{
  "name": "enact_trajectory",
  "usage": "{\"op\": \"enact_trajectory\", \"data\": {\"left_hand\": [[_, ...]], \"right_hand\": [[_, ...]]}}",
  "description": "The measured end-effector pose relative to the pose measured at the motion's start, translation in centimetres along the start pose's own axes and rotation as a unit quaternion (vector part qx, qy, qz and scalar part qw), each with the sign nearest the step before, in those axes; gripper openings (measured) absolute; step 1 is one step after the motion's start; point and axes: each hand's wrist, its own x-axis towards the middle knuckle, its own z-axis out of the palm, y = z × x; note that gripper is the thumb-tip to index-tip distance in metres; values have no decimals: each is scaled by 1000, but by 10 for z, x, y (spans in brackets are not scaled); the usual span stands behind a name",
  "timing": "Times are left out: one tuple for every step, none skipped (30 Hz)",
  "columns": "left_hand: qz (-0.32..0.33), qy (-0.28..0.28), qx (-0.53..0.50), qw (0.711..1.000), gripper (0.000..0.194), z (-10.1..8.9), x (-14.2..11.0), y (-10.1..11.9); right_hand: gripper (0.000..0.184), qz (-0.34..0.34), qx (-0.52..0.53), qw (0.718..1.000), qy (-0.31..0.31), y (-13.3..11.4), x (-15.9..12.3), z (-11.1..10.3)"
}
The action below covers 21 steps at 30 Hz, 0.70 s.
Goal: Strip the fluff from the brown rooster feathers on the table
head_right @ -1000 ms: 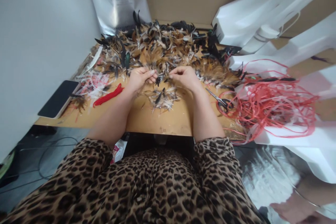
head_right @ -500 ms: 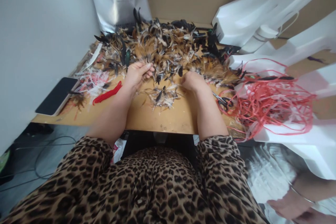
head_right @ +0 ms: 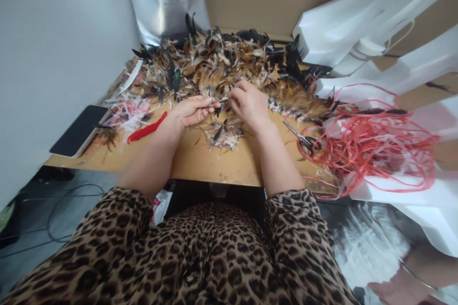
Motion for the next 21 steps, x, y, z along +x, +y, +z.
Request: {"op": "enact_trajectory", "data": {"left_hand": [[-10, -9, -3, 1000, 4, 0, 0, 0], [-18, -14, -4, 1000, 5, 0, -1, 0], [-24, -17, -3, 1000, 5, 1, -1, 0], [-28, -17, -2, 999, 6, 2, -2, -1], [-31, -16, 0, 999, 6, 4, -2, -1], [-32, -14, 3, 999, 6, 5, -2, -1], [-31, -12, 5, 999, 7, 6, -2, -1], [-28, -9, 7, 1000, 7, 7, -2, -1], [-25, -5, 10, 1000, 7, 8, -2, -1], [-20, -1, 13, 1000, 8, 8, -2, -2], [-12, 3, 14, 1000, 8, 9, -2, -2], [-1, 7, 16, 1000, 8, 9, -2, -2], [13, 13, 18, 1000, 8, 9, -2, -2], [29, 20, 24, 999, 8, 10, -2, -2], [46, 27, 31, 998, 7, 10, -2, -2], [61, 34, 40, 997, 8, 11, -2, -2], [72, 38, 50, 995, 9, 12, -2, -3], [81, 40, 59, 994, 10, 13, -2, -3], [89, 40, 67, 993, 11, 13, -2, -4], [94, 36, 73, 992, 11, 14, -2, -4], [98, 30, 79, 992, 12, 15, -2, -5]], "right_hand": [[22, -7, 1, 1000, 6, -1, -2, 3], [22, -12, 1, 1000, 8, -2, -3, 6], [22, -16, 1, 1000, 6, -3, -5, 9], [22, -18, 1, 1000, 3, -5, -6, 11], [21, -21, 1, 1000, -1, -6, -6, 13], [21, -22, 2, 1000, -5, -7, -6, 16], [21, -24, 8, 1000, -7, -8, -6, 18], [21, -25, 19, 999, -7, -9, -6, 19], [21, -22, 37, 999, -1, -10, -6, 21], [19, -13, 63, 998, 11, -10, -6, 22], [18, 5, 95, 995, 31, -11, -6, 23], [17, 34, 132, 989, 56, -10, -6, 24], [16, 75, 174, 978, 81, -10, -7, 25], [17, 124, 221, 962, 100, -9, -7, 26], [19, 177, 272, 940, 108, -8, -8, 26], [21, 227, 325, 912, 105, -8, -8, 27], [24, 271, 378, 881, 92, -8, -8, 27], [28, 306, 426, 848, 74, -9, -8, 28], [31, 331, 469, 817, 53, -10, -8, 29], [33, 347, 504, 791, 34, -12, -7, 30], [36, 355, 533, 768, 19, -15, -7, 31]]}}
